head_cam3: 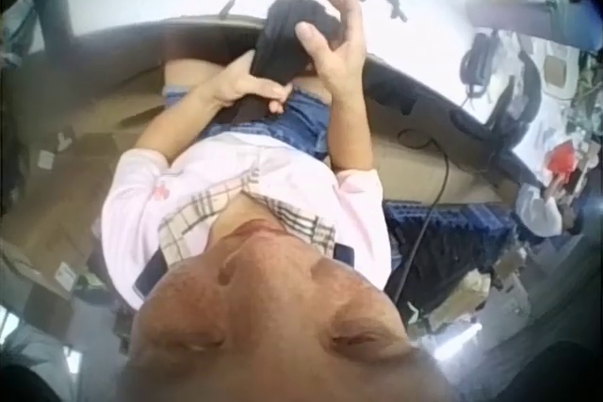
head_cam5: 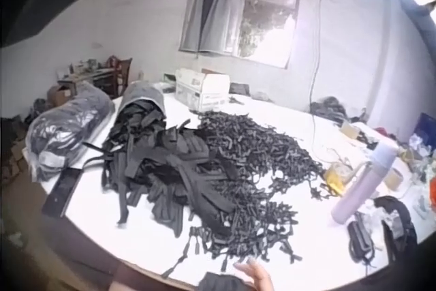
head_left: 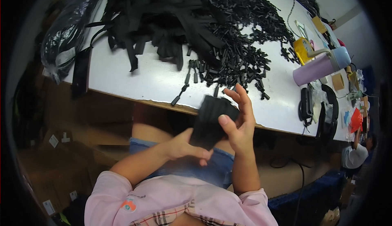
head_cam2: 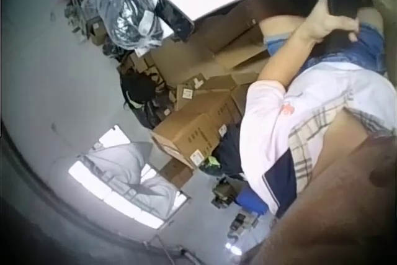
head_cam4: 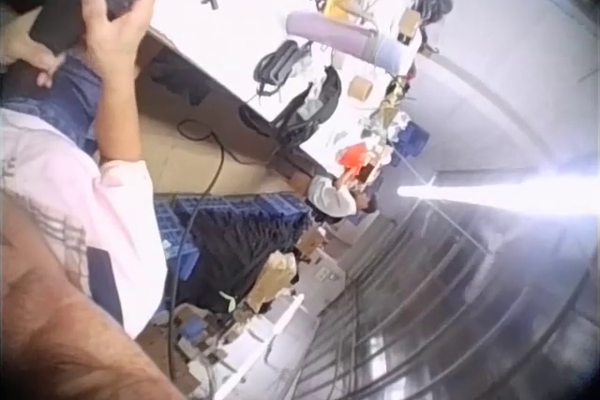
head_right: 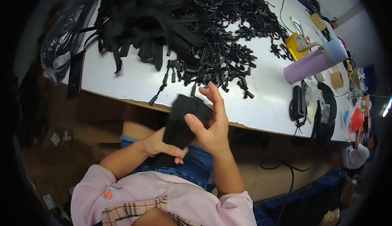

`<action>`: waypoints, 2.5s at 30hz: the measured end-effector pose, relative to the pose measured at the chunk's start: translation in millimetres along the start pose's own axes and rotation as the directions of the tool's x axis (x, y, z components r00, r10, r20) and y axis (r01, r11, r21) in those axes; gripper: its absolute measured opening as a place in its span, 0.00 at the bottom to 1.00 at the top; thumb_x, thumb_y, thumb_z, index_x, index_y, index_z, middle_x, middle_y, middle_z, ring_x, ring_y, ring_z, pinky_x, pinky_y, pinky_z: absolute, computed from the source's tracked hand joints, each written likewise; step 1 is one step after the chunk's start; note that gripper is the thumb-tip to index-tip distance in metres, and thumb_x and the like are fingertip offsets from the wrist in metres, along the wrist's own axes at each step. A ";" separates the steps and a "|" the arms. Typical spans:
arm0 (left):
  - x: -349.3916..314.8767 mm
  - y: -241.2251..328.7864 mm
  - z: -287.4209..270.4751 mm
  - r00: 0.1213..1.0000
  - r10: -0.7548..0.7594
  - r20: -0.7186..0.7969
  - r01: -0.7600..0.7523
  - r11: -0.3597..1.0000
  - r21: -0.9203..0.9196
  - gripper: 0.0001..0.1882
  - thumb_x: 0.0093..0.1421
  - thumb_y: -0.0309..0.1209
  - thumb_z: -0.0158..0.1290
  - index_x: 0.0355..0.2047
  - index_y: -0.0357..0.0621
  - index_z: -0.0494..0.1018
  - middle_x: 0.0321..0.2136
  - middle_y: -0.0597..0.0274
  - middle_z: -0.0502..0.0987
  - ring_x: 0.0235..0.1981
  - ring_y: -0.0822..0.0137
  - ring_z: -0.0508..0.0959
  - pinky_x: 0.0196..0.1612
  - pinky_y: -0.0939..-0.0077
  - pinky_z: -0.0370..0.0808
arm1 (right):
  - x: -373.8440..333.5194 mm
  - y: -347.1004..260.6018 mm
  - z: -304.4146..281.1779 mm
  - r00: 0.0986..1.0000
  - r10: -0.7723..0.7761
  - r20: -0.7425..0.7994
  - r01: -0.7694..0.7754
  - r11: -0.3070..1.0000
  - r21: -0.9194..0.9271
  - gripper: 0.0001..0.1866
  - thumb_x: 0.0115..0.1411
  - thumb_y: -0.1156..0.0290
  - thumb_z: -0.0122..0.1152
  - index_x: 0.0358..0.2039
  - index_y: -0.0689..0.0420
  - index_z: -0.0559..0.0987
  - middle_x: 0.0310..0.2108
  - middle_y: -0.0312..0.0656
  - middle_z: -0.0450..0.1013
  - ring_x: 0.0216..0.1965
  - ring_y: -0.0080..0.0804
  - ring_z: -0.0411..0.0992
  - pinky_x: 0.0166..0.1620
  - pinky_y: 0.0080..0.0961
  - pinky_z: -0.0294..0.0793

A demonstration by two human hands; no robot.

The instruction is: Assembling small black plastic and fabric components, likely zipper pulls, at a production workbench.

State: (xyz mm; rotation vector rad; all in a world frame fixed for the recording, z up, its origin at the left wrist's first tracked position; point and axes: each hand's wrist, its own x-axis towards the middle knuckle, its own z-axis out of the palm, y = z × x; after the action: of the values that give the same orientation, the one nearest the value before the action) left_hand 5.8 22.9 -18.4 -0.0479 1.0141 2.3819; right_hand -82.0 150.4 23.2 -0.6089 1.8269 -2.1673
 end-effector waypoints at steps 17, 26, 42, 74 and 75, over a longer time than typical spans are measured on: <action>-13.4 35.5 -0.6 0.870 0.407 -0.278 -0.488 0.796 -0.358 0.15 0.48 0.24 0.43 0.39 0.40 0.61 0.25 0.53 0.69 0.27 0.62 0.72 0.42 0.60 0.69 | -60.8 35.2 10.8 0.705 0.430 0.565 -0.535 0.845 0.025 0.25 0.46 0.72 0.60 0.44 0.63 0.62 0.32 0.39 0.67 0.28 0.23 0.68 0.31 0.17 0.68; -19.5 43.3 -1.5 0.780 0.434 -0.450 -0.505 0.862 -0.045 0.08 0.48 0.21 0.44 0.31 0.38 0.64 0.22 0.52 0.70 0.25 0.63 0.73 0.38 0.60 0.72 | -45.9 33.8 9.0 0.889 0.135 0.439 -0.016 0.965 -0.263 0.13 0.48 0.75 0.57 0.35 0.63 0.70 0.23 0.41 0.69 0.21 0.20 0.68 0.21 0.15 0.67; 9.8 3.3 -9.7 0.964 0.114 -0.241 -0.111 0.993 0.024 0.13 0.51 0.33 0.50 0.31 0.35 0.69 0.22 0.58 0.72 0.21 0.69 0.73 0.28 0.78 0.70 | 40.4 22.2 -38.0 0.969 -0.102 0.226 0.243 0.224 -0.944 0.32 0.52 0.53 0.49 0.51 0.62 0.59 0.54 0.53 0.52 0.56 0.52 0.46 0.55 0.44 0.44; 4.8 9.2 -4.6 0.652 0.705 0.281 -0.553 0.188 0.811 0.12 0.45 0.28 0.52 0.33 0.42 0.72 0.24 0.63 0.72 0.25 0.67 0.71 0.27 0.79 0.68 | -37.5 22.1 -15.8 0.912 0.334 0.237 -0.384 0.900 0.206 0.02 0.49 0.79 0.53 0.26 0.63 0.72 0.19 0.39 0.68 0.16 0.18 0.64 0.18 0.13 0.63; 11.0 13.0 -12.7 0.678 0.658 0.328 -0.625 0.282 0.728 0.11 0.45 0.27 0.53 0.31 0.41 0.71 0.25 0.61 0.72 0.25 0.67 0.72 0.27 0.79 0.68 | -37.5 23.2 -17.2 0.895 0.379 0.235 -0.428 0.878 0.213 0.04 0.48 0.78 0.54 0.27 0.62 0.73 0.19 0.40 0.67 0.16 0.20 0.64 0.18 0.15 0.63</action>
State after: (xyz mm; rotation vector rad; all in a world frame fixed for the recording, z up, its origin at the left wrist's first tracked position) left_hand -12.3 12.1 -21.5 0.8341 2.4392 2.2372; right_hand -58.7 177.7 -7.7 -0.3190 1.3908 -1.9427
